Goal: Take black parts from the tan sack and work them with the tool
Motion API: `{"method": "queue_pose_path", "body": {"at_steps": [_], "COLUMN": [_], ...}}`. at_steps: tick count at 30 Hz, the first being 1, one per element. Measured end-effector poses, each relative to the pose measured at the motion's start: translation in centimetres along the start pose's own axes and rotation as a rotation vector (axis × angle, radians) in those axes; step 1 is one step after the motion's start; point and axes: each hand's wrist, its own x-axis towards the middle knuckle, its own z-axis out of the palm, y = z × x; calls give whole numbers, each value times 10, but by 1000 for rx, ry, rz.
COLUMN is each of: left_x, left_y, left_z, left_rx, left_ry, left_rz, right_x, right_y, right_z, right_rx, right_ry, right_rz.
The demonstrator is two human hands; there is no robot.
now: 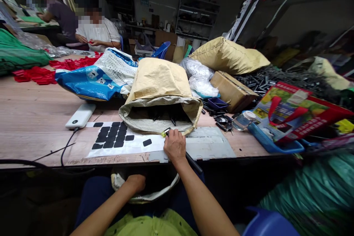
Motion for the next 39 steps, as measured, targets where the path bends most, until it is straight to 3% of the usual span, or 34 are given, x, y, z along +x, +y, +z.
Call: {"method": "queue_pose_path", "body": {"at_steps": [3, 5, 7, 8, 12, 14, 16, 19, 22, 25, 28, 33, 39], "left_x": [-17, -24, -19, -11, 49, 79, 99, 108, 97, 73, 48, 30, 35], "left_y": [12, 22, 29, 31, 30, 28, 27, 24, 17, 7, -2, -10, -11], "left_z": [-25, -56, -95, -115, -176, -189, -192, -187, -178, -163, -138, -97, -94], "left_rx": [27, -85, -319, -379, -240, -138, -42, 50, 55, 62, 43, -113, -202], "left_ry": [-76, -208, -341, -238, 656, 822, 818, 761, 762, 844, 910, 873, 852], "left_rz": [115, 332, 415, 411, 93, -36, -90, -101, -74, 11, 141, 276, 300], "right_x": [0, 0, 0, 0, 0, 0, 0, 1, 0, 0, 2, 3, -10], "right_y": [0, 0, 0, 0, 0, 0, 0, 1, 0, -1, -1, 6, 18], "right_z": [0, -1, -1, -1, 0, 0, 0, -1, -2, -1, -3, -18, -28], "right_rx": [4, 2, -3, -5, 1, 7, 7, 6, 12, 22, 33, 101, 75], "right_ry": [-4, -4, -2, -2, 1, 6, 7, 2, -1, -5, -29, -158, -202], "right_rz": [-1, -2, -1, -2, -4, -2, 0, 2, 7, 20, 33, 102, 192]}}
